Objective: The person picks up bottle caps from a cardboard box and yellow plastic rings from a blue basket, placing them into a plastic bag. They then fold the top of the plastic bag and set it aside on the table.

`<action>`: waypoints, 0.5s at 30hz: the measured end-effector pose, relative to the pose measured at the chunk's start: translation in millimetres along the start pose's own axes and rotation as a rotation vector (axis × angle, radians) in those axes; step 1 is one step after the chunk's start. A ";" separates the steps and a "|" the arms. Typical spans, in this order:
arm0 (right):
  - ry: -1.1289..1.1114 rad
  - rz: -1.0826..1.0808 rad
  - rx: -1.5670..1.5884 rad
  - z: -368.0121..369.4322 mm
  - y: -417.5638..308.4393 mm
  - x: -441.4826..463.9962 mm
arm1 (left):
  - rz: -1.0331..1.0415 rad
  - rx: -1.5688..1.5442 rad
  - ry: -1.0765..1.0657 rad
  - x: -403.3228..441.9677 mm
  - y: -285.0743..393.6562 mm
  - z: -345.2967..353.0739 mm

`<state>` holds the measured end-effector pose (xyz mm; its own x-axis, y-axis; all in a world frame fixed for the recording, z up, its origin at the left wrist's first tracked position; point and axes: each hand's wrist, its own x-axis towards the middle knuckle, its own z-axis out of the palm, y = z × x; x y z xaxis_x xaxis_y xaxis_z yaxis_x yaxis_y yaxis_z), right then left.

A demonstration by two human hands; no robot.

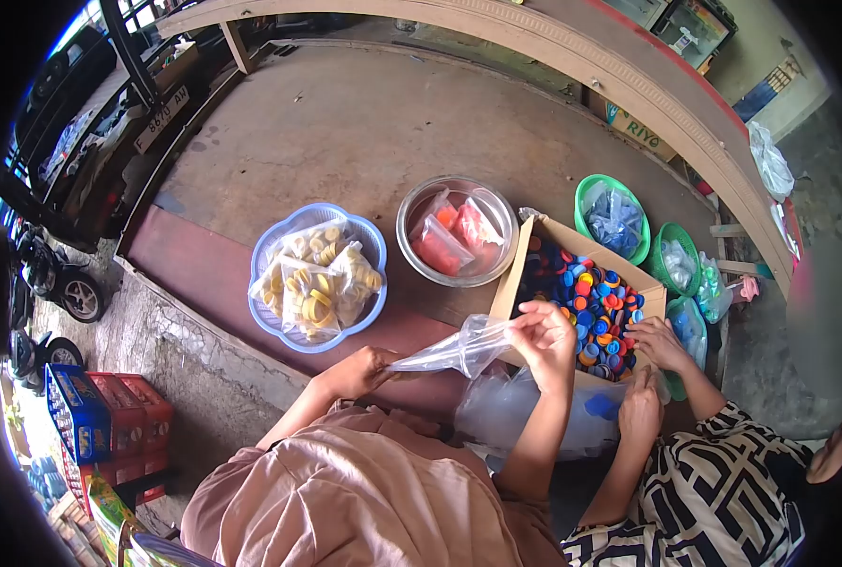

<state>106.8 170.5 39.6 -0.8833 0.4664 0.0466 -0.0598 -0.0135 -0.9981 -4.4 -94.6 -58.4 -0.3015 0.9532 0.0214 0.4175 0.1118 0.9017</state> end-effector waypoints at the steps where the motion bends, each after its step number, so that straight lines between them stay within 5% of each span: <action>1: 0.030 -0.039 0.023 1.8 -2.2 2.0 | -0.008 -0.031 0.016 2.5 2.9 -1.0; 6: 0.083 -0.061 -0.011 9.6 -7.4 8.7 | -0.049 -0.028 0.055 15.5 5.2 -0.5; 12: -0.118 0.028 -0.070 29.2 -11.7 3.0 | 0.201 -0.190 0.558 41.3 66.6 -7.2; 15: -0.101 -0.024 -0.108 37.5 -13.9 1.7 | 0.342 0.020 0.510 45.9 69.1 -21.7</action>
<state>88.7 138.3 55.1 -0.9249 0.3740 0.0687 -0.0357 0.0944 -0.9949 -8.0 -49.2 14.2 -0.5179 0.6819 0.5165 0.5776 -0.1666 0.7991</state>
